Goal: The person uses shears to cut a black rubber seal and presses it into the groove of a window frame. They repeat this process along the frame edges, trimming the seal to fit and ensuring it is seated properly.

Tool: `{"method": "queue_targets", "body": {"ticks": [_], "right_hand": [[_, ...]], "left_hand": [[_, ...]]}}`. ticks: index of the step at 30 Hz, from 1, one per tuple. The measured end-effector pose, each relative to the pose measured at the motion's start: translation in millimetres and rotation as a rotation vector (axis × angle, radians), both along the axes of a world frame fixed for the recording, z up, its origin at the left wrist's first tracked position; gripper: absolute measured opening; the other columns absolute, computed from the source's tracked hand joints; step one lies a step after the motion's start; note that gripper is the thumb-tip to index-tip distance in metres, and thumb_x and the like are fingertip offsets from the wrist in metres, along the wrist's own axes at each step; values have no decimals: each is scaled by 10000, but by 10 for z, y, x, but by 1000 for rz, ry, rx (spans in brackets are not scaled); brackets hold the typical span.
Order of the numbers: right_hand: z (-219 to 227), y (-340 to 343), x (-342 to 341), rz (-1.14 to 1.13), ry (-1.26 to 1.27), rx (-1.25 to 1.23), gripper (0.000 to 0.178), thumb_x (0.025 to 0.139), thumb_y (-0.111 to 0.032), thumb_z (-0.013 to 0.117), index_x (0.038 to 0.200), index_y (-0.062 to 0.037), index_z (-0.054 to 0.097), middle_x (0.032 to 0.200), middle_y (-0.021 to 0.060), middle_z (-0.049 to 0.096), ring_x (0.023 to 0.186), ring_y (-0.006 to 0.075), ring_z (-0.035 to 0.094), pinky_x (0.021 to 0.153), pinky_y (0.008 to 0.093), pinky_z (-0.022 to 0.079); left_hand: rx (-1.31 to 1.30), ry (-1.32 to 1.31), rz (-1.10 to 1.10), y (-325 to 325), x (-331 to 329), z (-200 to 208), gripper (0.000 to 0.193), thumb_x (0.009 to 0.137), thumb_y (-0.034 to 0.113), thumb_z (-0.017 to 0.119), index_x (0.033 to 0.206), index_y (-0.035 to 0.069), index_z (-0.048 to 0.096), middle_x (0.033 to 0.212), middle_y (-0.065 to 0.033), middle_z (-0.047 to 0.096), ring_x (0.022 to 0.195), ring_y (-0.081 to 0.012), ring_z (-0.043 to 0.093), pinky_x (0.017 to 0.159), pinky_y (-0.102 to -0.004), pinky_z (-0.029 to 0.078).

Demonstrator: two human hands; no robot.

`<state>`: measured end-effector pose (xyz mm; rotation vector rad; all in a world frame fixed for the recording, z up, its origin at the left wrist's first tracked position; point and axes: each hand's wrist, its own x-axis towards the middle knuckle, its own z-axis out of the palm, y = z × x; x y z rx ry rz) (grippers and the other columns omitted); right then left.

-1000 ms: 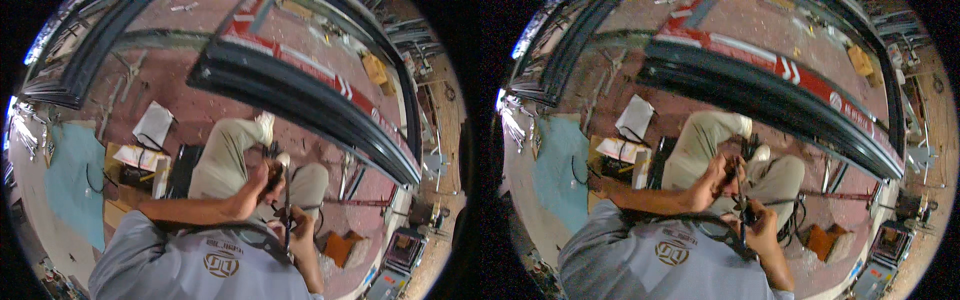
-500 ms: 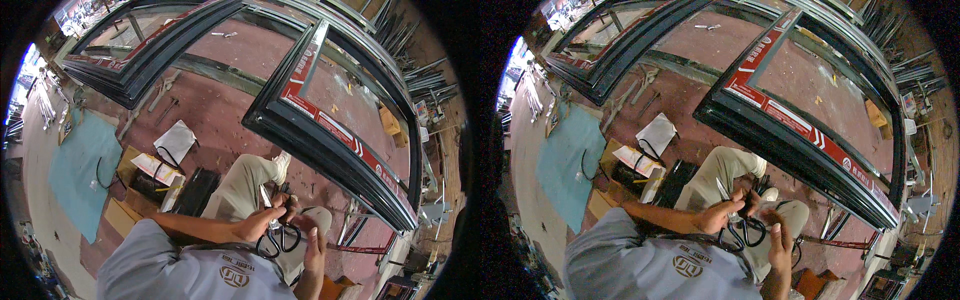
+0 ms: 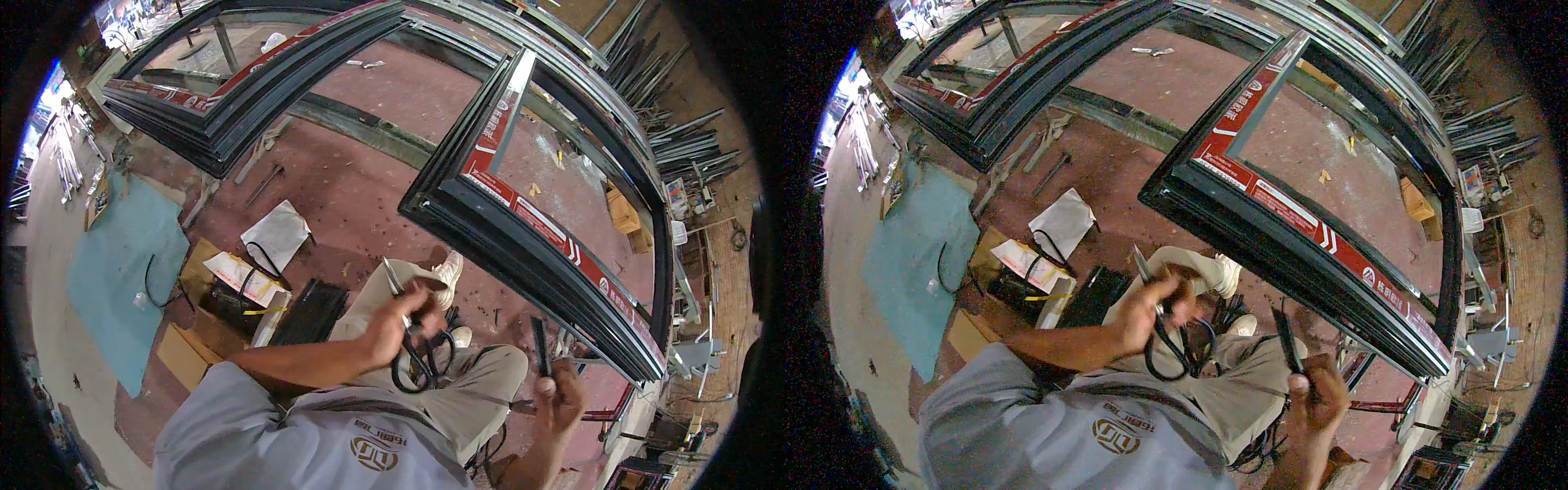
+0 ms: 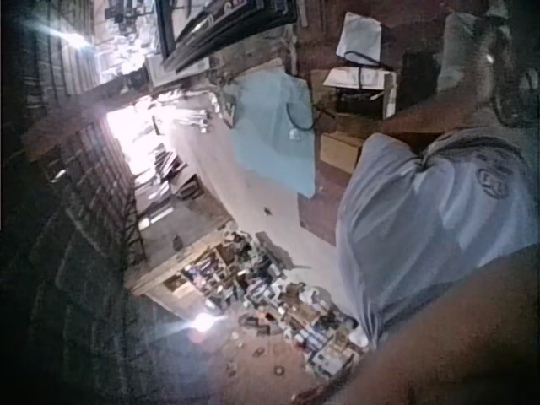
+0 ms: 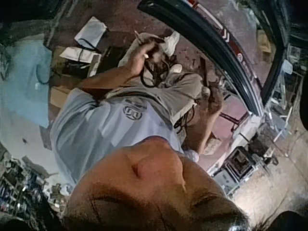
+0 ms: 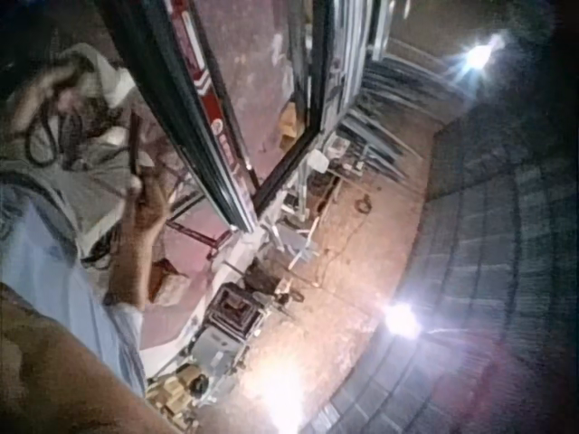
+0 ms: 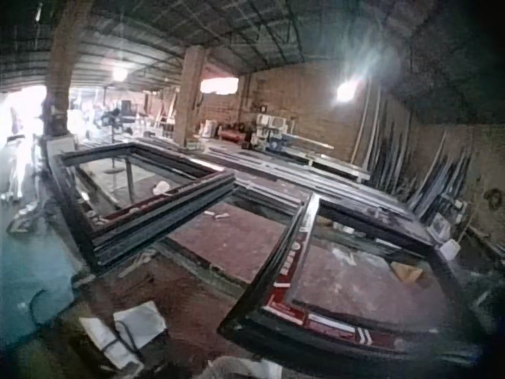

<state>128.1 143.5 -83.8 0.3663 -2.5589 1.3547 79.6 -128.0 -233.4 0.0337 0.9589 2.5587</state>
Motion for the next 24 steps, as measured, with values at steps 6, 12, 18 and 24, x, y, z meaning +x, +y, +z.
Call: {"method": "queue_targets", "body": {"ticks": [6, 12, 18, 24], "right_hand": [[710, -236, -444, 70, 128, 119, 272, 965, -228, 708, 1107, 3, 716, 851, 23, 602, 704, 81, 507, 615, 237, 388], [970, -924, -960, 210, -127, 42, 132, 947, -81, 695, 1049, -3, 666, 821, 27, 637, 703, 69, 522, 610, 246, 414], [911, -853, -1203, 84, 37, 303, 280, 881, -231, 791, 896, 3, 637, 762, 135, 663, 688, 198, 623, 652, 348, 493], [909, -866, -973, -70, 133, 530, 477, 771, -393, 868, 706, -16, 584, 594, 156, 589, 510, 315, 581, 521, 404, 464]], "left_hand": [[119, 51, 372, -245, -550, 401, 719, 925, 832, 295, 843, 151, 508, 610, 40, 378, 540, -143, 408, 738, -362, 447], [410, 320, 161, -283, -828, 778, 747, 993, 742, 299, 974, 84, 652, 608, 47, 421, 535, -114, 430, 658, -317, 416], [315, 273, 141, -236, -817, 914, 595, 1025, 580, 346, 926, 59, 616, 530, 34, 386, 447, -128, 384, 607, -317, 416], [280, 238, 125, -12, -502, 774, 621, 1027, 591, 319, 823, 67, 584, 534, 12, 428, 456, -149, 404, 585, -328, 405]]}}
